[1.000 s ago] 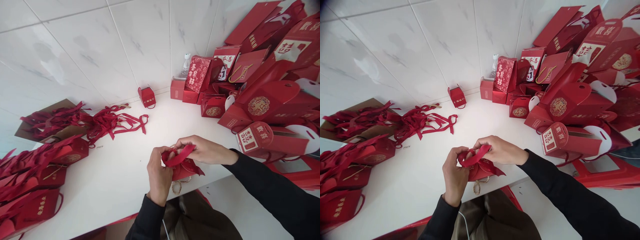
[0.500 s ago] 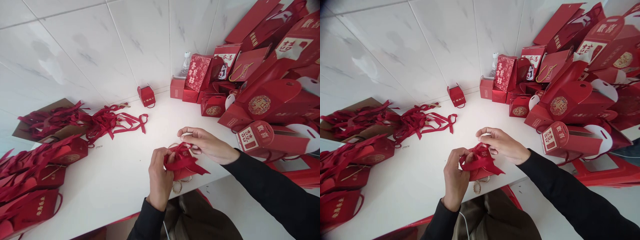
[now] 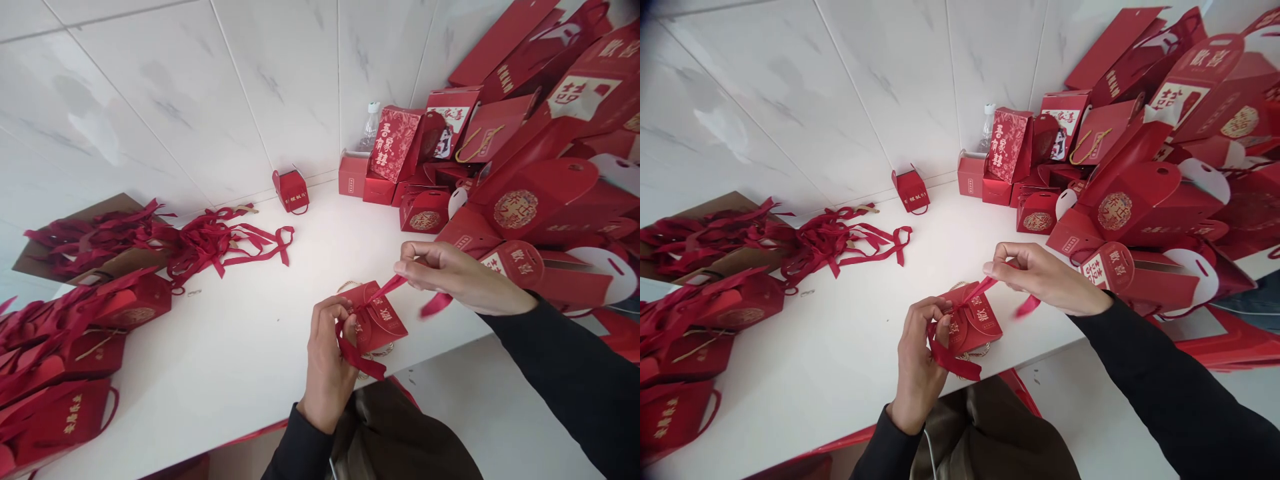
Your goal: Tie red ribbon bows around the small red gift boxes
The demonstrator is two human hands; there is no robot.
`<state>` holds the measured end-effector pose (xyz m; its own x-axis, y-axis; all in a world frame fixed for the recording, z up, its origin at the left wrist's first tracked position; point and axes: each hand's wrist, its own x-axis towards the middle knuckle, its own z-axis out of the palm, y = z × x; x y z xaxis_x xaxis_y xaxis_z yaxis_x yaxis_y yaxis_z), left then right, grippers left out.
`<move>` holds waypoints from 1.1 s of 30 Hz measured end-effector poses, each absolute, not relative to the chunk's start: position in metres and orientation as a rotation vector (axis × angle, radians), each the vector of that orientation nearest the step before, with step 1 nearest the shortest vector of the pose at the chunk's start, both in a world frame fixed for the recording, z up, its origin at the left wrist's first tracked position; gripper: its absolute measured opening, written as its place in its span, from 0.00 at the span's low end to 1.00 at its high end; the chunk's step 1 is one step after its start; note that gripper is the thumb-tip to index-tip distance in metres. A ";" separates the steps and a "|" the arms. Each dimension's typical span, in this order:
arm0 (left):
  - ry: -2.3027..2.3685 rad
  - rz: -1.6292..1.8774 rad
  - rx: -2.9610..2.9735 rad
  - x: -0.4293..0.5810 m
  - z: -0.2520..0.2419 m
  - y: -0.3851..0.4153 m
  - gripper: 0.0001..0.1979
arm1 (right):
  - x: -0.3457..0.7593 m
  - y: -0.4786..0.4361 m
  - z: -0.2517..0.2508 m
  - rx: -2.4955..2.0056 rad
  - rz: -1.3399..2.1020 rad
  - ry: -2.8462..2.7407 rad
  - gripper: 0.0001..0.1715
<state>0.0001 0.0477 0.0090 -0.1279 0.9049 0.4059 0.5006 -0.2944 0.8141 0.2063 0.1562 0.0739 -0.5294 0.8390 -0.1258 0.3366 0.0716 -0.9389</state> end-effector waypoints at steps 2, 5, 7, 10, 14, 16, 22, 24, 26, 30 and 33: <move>1.549 1.397 1.753 -0.001 0.008 0.045 0.05 | 0.208 0.155 0.070 -1.278 1.403 -1.936 0.20; 1.569 1.388 1.703 0.000 0.004 0.040 0.04 | 0.210 0.153 0.060 -1.436 1.203 -2.114 0.20; 1.588 1.402 1.610 0.003 -0.001 0.037 0.03 | 0.209 0.150 0.055 -1.461 1.122 -2.153 0.21; 1.556 1.473 1.401 0.007 -0.005 0.033 0.05 | 0.209 0.144 0.050 -1.459 1.141 -2.132 0.20; 1.489 1.551 1.229 0.008 -0.005 0.032 0.11 | 0.208 0.139 0.045 -1.459 1.199 -2.123 0.21; 1.529 1.553 1.235 0.008 -0.007 0.031 0.11 | 0.208 0.138 0.041 -1.443 1.224 -2.107 0.21; 1.720 1.517 1.354 0.008 -0.021 0.024 0.07 | 0.213 0.126 0.038 -1.531 1.133 -2.066 0.20; 1.806 1.573 1.418 0.011 -0.021 0.023 0.06 | 0.212 0.114 0.042 -1.565 1.105 -2.065 0.17; 1.860 1.621 1.474 0.014 -0.018 0.023 0.05 | 0.208 0.099 0.044 -1.530 1.060 -2.126 0.27; 1.846 1.600 1.408 0.016 -0.010 0.022 0.06 | 0.194 0.082 0.041 -1.371 0.989 -2.256 0.41; 1.777 1.552 1.265 0.012 -0.006 0.019 0.08 | 0.186 0.085 0.037 -1.374 1.093 -2.228 0.33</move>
<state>0.0124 0.0187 -0.0060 -0.4713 0.8536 0.2218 0.3345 -0.0597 0.9405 0.1864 0.0852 0.0369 -0.4955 0.8590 -0.1289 0.6275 0.2513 -0.7370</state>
